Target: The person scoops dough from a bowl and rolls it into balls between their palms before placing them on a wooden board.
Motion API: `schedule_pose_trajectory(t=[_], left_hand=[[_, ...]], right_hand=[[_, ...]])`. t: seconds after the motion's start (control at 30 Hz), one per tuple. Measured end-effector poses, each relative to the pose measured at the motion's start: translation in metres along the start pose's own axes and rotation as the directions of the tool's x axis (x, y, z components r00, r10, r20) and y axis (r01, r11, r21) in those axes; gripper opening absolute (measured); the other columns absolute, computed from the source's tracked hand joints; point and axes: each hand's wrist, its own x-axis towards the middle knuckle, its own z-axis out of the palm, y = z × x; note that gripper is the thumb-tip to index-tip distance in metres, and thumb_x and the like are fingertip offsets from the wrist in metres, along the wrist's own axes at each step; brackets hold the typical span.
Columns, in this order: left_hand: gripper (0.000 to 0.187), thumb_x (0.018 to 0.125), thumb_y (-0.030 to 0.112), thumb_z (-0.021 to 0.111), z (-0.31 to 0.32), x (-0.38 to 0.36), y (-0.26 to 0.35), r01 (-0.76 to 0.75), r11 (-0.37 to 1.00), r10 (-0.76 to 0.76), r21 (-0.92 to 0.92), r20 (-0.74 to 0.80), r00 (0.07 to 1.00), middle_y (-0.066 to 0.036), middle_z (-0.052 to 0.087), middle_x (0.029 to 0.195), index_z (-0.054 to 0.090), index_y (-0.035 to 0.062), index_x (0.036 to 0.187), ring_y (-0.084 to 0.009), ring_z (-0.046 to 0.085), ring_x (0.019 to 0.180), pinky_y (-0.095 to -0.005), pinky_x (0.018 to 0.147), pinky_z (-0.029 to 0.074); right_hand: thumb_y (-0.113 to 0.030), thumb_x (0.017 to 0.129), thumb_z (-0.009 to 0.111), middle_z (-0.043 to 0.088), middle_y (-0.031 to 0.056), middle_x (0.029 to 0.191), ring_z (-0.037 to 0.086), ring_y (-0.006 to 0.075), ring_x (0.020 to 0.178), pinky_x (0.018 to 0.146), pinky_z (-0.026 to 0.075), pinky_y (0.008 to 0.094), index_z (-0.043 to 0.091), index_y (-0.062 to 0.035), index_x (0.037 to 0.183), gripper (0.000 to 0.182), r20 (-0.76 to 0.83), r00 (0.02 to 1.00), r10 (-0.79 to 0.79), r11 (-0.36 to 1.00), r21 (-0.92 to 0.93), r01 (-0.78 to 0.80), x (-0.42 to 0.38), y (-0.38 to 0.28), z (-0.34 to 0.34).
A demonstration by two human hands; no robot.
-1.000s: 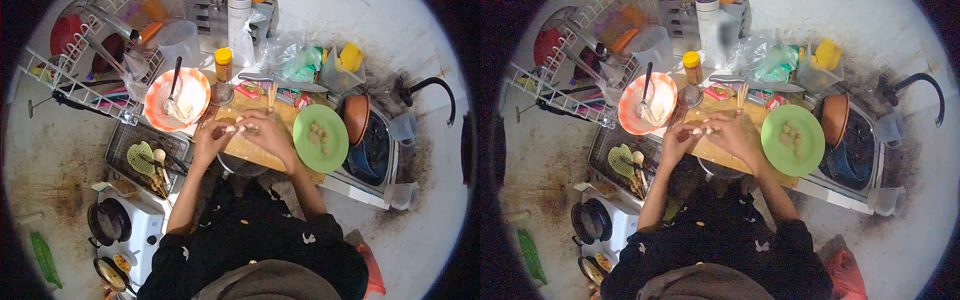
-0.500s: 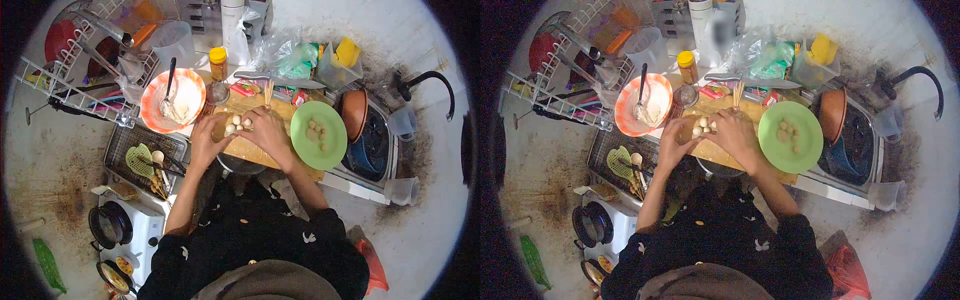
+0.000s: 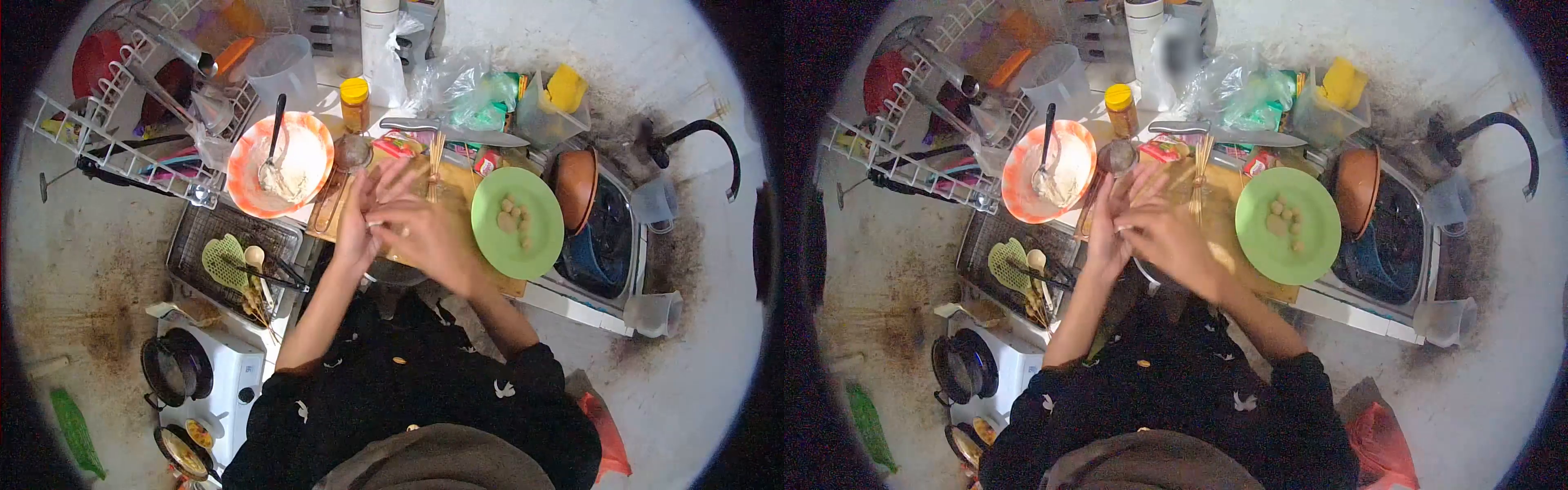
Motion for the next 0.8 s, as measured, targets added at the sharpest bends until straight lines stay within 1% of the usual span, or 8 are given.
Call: schedule_pose_trajectory(t=[0.2, 0.33, 0.4, 0.43, 0.47, 0.53, 0.73, 0.8], left_hand=[[0.054, 0.094, 0.038, 0.030, 0.007, -0.029, -0.011, 0.027, 0.999, -0.026, -0.042, 0.010, 1.000, -0.010, 0.032, 0.139, 0.024, 0.0049, 0.136, -0.0197, 0.029, 0.129, -0.0334, 0.105, 0.026], [0.058, 0.093, 0.037, 0.030, 0.007, -0.045, -0.035, -0.169, 0.983, 0.172, 0.076, -0.026, 0.985, -0.011, 0.023, 0.142, 0.018, 0.0043, 0.139, -0.0220, 0.024, 0.130, -0.0328, 0.106, 0.022], [0.061, 0.091, 0.038, 0.033, 0.000, -0.045, -0.027, -0.249, 0.966, 0.242, -0.068, -0.097, 0.965, -0.014, 0.016, 0.145, 0.015, 0.0076, 0.140, -0.0268, 0.022, 0.132, -0.0361, 0.108, 0.019], [0.058, 0.094, 0.033, 0.030, -0.024, -0.033, -0.034, -0.521, 0.831, 0.542, -0.197, 0.497, 0.677, -0.011, 0.017, 0.145, 0.011, 0.0028, 0.140, -0.0216, 0.017, 0.133, -0.0359, 0.108, 0.017], [0.058, 0.094, 0.033, 0.030, -0.024, -0.042, -0.037, -0.518, 0.832, 0.540, -0.197, 0.499, 0.678, -0.011, 0.017, 0.145, 0.011, 0.0028, 0.140, -0.0216, 0.017, 0.133, -0.0359, 0.108, 0.017], [0.056, 0.095, 0.031, 0.029, -0.014, -0.071, -0.044, 0.113, 0.951, -0.076, 0.288, -0.137, 0.988, -0.011, 0.015, 0.145, 0.011, 0.0026, 0.139, -0.0209, 0.016, 0.133, -0.0346, 0.108, 0.017], [0.053, 0.094, 0.028, 0.030, 0.028, -0.061, -0.029, 0.140, 0.989, -0.128, 0.041, -0.215, 0.968, -0.012, 0.020, 0.143, 0.015, 0.0054, 0.139, -0.0231, 0.022, 0.131, -0.0352, 0.108, 0.020], [0.053, 0.094, 0.028, 0.031, 0.027, -0.061, -0.025, 0.152, 0.987, -0.133, 0.054, -0.260, 0.956, -0.012, 0.021, 0.143, 0.015, 0.0068, 0.139, -0.0244, 0.025, 0.130, -0.0366, 0.107, 0.021]], right_hand=[[-0.030, 0.082, 0.048, 0.038, 0.0122, 0.133, 0.031, 0.0274, 0.125, 0.100, 0.021, 0.0441, 0.045, -0.0052, 0.124, 0.049, -0.105, 0.995, 0.001, 0.940, -0.340, -0.037, -0.020, -0.023, 0.020], [-0.049, 0.089, 0.025, 0.023, 0.0214, 0.140, 0.018, 0.0349, 0.132, 0.106, 0.008, 0.0452, 0.024, 0.0022, 0.136, 0.069, -0.266, 0.963, 0.034, 0.999, 0.021, -0.029, -0.020, -0.016, 0.054], [-0.046, 0.082, 0.040, 0.016, 0.0228, 0.142, 0.007, 0.0373, 0.134, 0.107, 0.001, 0.0460, 0.021, 0.0021, 0.137, 0.076, -0.048, 0.989, -0.142, 0.973, 0.175, 0.148, -0.037, -0.030, 0.063], [-0.048, 0.082, 0.038, 0.016, 0.0229, 0.143, 0.008, 0.0367, 0.134, 0.108, 0.001, 0.0452, 0.020, 0.0024, 0.137, 0.076, -0.026, 0.982, -0.188, 0.982, 0.025, 0.189, -0.038, -0.022, 0.064], [-0.050, 0.083, 0.035, 0.015, 0.0231, 0.143, 0.009, 0.0361, 0.134, 0.108, 0.001, 0.0443, 0.020, 0.0027, 0.137, 0.077, 0.002, 0.973, -0.231, 0.965, -0.124, 0.229, -0.033, -0.016, 0.061], [-0.051, 0.084, 0.033, 0.016, 0.0227, 0.143, 0.011, 0.0351, 0.134, 0.108, 0.001, 0.0442, 0.021, 0.0032, 0.136, 0.077, -0.123, 0.991, -0.054, 0.998, 0.025, 0.058, -0.010, -0.012, 0.046], [-0.052, 0.086, 0.027, 0.019, 0.0168, 0.144, 0.014, 0.0318, 0.134, 0.108, 0.000, 0.0452, 0.021, -0.0002, 0.137, 0.073, -0.166, 0.967, -0.192, 0.943, 0.242, 0.229, -0.032, -0.015, 0.064], [-0.056, 0.085, 0.025, 0.018, 0.0169, 0.144, 0.013, 0.0310, 0.134, 0.107, 0.003, 0.0471, 0.018, -0.0015, 0.139, 0.077, -0.101, 0.982, -0.160, 0.982, -0.114, 0.148, -0.026, 0.015, 0.055]])
